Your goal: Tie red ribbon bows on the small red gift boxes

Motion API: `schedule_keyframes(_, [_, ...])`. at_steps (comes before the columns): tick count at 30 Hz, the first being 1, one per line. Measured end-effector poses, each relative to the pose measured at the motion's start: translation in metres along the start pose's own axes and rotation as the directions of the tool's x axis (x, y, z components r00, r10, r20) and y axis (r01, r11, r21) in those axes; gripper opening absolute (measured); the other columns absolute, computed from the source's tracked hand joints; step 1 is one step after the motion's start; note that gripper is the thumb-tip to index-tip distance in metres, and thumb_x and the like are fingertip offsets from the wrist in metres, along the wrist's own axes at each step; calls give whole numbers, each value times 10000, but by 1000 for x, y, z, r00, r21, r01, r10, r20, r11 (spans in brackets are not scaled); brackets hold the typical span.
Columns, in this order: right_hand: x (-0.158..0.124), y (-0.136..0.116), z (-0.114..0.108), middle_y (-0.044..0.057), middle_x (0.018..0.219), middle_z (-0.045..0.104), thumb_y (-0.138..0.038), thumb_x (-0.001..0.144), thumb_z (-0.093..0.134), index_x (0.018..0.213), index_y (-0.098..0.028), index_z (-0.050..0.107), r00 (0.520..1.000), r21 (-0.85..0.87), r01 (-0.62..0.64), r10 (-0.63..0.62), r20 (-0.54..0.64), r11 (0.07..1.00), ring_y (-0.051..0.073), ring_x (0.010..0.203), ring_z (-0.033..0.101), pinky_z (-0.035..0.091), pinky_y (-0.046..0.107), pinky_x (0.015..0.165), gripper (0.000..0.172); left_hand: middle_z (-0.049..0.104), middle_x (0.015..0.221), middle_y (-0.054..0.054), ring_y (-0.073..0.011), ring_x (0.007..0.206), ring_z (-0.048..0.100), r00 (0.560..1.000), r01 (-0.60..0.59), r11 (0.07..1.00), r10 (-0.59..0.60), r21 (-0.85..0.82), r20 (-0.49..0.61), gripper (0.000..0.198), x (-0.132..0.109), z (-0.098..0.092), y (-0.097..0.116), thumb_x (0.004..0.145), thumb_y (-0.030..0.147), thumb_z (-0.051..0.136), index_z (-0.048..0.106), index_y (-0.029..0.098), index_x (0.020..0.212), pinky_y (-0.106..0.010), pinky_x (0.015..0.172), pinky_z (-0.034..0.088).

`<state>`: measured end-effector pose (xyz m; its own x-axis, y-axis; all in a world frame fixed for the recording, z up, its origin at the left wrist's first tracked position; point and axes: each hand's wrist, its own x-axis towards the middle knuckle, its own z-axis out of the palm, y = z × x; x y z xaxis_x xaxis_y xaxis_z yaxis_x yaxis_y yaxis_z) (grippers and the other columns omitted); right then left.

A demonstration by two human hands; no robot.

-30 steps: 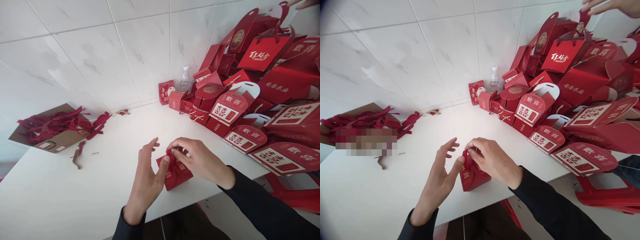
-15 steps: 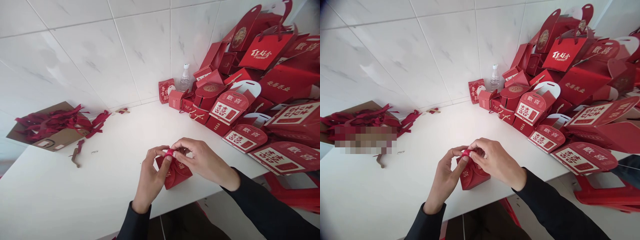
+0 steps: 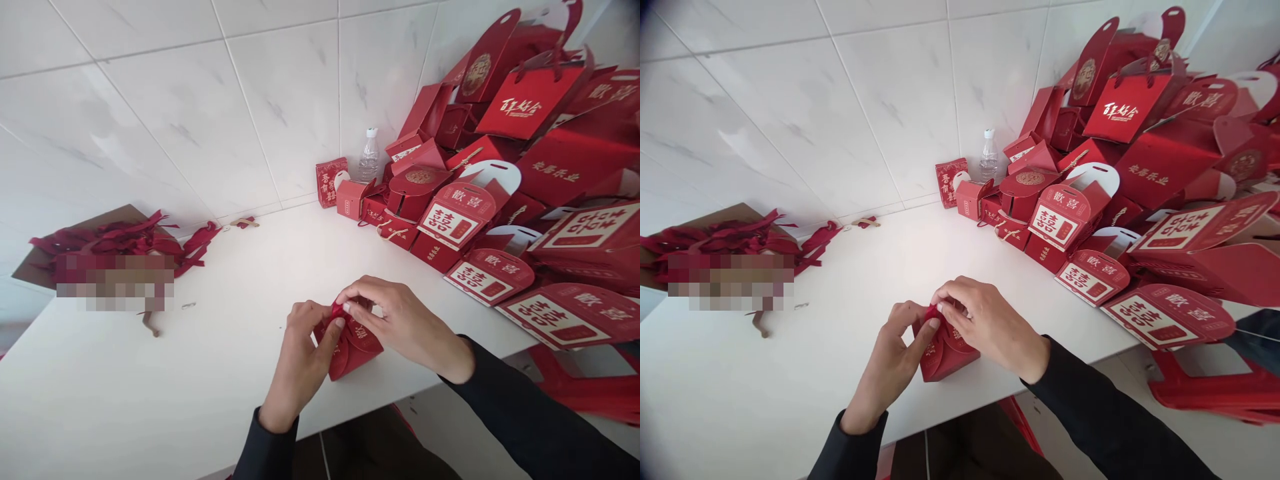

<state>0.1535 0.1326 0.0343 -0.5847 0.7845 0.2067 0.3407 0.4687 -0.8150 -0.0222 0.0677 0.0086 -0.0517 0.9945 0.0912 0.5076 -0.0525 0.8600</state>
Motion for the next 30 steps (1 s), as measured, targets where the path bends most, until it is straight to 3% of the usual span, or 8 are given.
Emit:
schedule_keyframes(2, [-1, 1, 1, 1, 1034, 700, -177, 990, 556, 1032, -241, 647, 1000, -37, -23, 22, -21, 999, 150, 896, 671, 522, 234, 652, 119, 635, 803, -14, -192, 873, 527, 999, 19, 999, -20, -28, -44, 275, -1, 0, 0, 977, 416, 525, 677, 241, 829, -324, 800, 444])
schedule_keyframes(6, [-6, 3, 1, 11, 1024, 703, -160, 968, 592, 1033, -235, 636, 999, -151, -37, 32, -35, 988, 171, 860, 677, 530, 281, 700, 109, 690, 935, -35, -201, 928, 593, 978, 114, 972, -146, -206, -147, 264, -5, 5, -1, 940, 460, 589, 756, 258, 969, -331, 830, 481])
schedule_keyframes(12, [-18, -3, 5, 60, 935, 646, -158, 1013, 486, 975, -211, 635, 998, -397, -34, 11, -61, 917, 225, 866, 651, 511, 377, 780, 162, 720, 952, -48, -206, 914, 629, 966, 159, 885, -231, -437, -118, 283, -9, 15, -2, 904, 480, 641, 791, 240, 906, -338, 836, 497])
schedule_keyframes(15, [-19, -10, 6, 49, 915, 654, -142, 1000, 500, 948, -224, 634, 1000, -361, -13, 13, -1, 933, 219, 850, 648, 498, 356, 747, 166, 693, 802, -20, -190, 815, 594, 964, 160, 908, -229, -388, -138, 271, -6, 18, -1, 911, 468, 632, 782, 247, 861, -338, 806, 469])
schedule_keyframes(22, [-5, -16, 3, -27, 927, 707, -180, 990, 580, 985, -241, 612, 998, -19, -46, 47, 50, 999, 141, 776, 662, 481, 260, 671, 69, 565, 711, -5, -194, 782, 474, 993, 73, 992, -82, -105, -83, 340, -9, 21, 9, 997, 433, 461, 660, 243, 799, -331, 729, 394])
schedule_keyframes(26, [0, -17, 0, -25, 916, 706, -168, 991, 556, 941, -239, 625, 997, -37, -34, 36, 62, 999, 148, 797, 666, 479, 266, 685, 111, 516, 699, -2, -187, 754, 445, 998, 32, 997, -35, -67, -47, 361, -12, 20, 9, 1012, 403, 415, 542, 228, 723, -333, 724, 388])
schedule_keyframes(30, [-3, -13, -3, 16, 930, 689, -159, 1002, 504, 949, -230, 617, 1000, -173, -4, 9, 26, 985, 182, 814, 659, 480, 303, 714, 144, 623, 782, -12, -190, 799, 534, 979, 136, 964, -166, -226, -121, 305, -9, 20, 5, 983, 446, 489, 679, 240, 861, -334, 766, 426])
